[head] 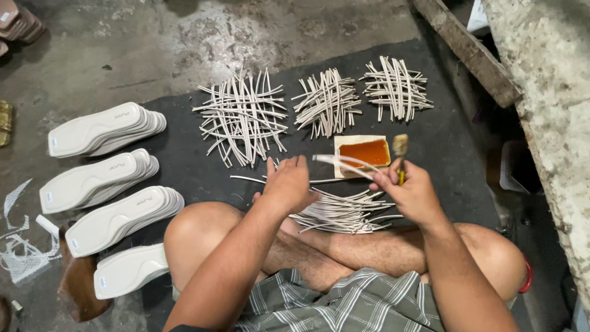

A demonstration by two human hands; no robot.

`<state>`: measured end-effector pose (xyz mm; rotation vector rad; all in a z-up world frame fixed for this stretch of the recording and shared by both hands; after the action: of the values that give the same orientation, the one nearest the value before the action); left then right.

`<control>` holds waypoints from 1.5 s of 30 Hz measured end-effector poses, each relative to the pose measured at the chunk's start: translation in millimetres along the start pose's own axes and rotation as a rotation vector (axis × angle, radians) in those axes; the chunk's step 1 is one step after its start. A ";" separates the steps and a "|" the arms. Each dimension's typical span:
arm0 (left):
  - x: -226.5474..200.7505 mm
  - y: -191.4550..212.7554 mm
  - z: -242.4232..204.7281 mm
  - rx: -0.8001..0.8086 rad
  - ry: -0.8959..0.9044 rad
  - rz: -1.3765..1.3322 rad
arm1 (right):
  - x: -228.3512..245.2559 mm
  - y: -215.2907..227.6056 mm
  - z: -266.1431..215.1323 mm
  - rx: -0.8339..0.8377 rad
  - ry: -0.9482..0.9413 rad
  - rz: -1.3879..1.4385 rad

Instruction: The person sits on the floor and repeatedly picks up thin white sticks, applies an orange adhesive to them using a brush, and places them into a pile. The person handles the sticks one at a time and uses a small container of glue and a brush.

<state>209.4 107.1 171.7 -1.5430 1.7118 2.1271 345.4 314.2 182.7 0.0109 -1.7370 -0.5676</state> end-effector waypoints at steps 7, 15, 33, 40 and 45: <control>-32.4 -1.7 12.9 -0.080 0.089 -1.309 | 10.9 -29.8 -9.6 -0.135 0.100 0.263; -32.8 3.6 11.3 -0.132 0.112 -1.458 | 15.2 -44.0 -17.2 -0.031 0.048 0.218; -59.2 -39.5 -4.9 0.207 0.138 -1.314 | 25.5 -1.1 -14.3 -0.148 0.089 0.267; -65.2 -29.1 -0.5 0.211 0.139 -1.230 | 31.2 7.0 -11.8 -0.160 0.109 0.263; -63.4 -34.3 -4.9 0.256 0.137 -1.330 | 24.5 6.9 -16.2 -0.108 0.099 0.285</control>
<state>263.9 151.1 189.3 -1.8864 0.5009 1.0660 356.1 306.8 209.9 -0.2767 -1.5753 -0.4414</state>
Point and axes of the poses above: each hand's wrist, its own z-axis towards the middle knuckle, its own y-axis out of the back of the hand, x = y × z, the point moved 7 cm from there along z, towards the middle knuckle, and after that the axes turned 12 degrees about -z, right-handed, at the moved point
